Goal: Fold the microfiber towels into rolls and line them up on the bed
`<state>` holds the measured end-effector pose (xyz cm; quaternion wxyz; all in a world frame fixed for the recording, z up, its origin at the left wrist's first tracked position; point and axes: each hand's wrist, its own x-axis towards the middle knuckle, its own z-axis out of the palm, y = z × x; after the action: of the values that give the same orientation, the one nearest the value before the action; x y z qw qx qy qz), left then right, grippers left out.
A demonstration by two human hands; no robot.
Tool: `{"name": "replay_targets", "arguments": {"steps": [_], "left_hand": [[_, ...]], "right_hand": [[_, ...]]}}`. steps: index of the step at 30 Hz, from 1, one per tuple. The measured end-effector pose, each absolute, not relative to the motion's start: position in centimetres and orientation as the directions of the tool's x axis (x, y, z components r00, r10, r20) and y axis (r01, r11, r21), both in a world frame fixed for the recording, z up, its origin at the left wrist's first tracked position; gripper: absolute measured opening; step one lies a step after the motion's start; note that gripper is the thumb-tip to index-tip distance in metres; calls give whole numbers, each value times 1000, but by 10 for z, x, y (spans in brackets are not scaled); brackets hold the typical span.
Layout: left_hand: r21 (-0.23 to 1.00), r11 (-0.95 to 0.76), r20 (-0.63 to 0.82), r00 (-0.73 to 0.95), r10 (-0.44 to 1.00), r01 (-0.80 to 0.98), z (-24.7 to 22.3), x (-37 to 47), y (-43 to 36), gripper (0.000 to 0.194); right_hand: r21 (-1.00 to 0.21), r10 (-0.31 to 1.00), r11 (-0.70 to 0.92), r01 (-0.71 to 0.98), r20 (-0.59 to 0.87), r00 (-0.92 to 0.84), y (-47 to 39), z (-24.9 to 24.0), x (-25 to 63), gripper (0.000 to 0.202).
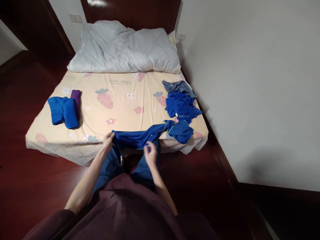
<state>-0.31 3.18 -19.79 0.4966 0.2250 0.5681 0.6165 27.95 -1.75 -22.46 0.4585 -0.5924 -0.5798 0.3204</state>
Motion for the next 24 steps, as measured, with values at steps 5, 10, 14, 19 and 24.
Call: {"name": "replay_targets", "arguments": {"steps": [5, 10, 14, 19, 24], "left_hand": [[893, -45, -249, -574, 780, -448, -161, -58, 5, 47], [916, -239, -79, -730, 679, -321, -117, -120, -49, 47], [949, -196, -64, -758, 650, -249, -87, -133, -96, 51], [960, -153, -68, -729, 681, -233, -64, -113, -127, 50], [951, -210, 10, -655, 756, -228, -32, -92, -142, 45]], "right_hand": [[-724, 924, -205, 659, 79, 374, 90, -232, 417, 45], [-610, 936, -301, 733, -42, 349, 169, -204, 495, 60], [-540, 941, -319, 779, -82, 329, 202, -191, 496, 68], [-485, 926, 15, 874, 336, 171, 174, -195, 396, 56], [-691, 805, 554, 464, 305, -508, 107, -181, 233, 56]]}}
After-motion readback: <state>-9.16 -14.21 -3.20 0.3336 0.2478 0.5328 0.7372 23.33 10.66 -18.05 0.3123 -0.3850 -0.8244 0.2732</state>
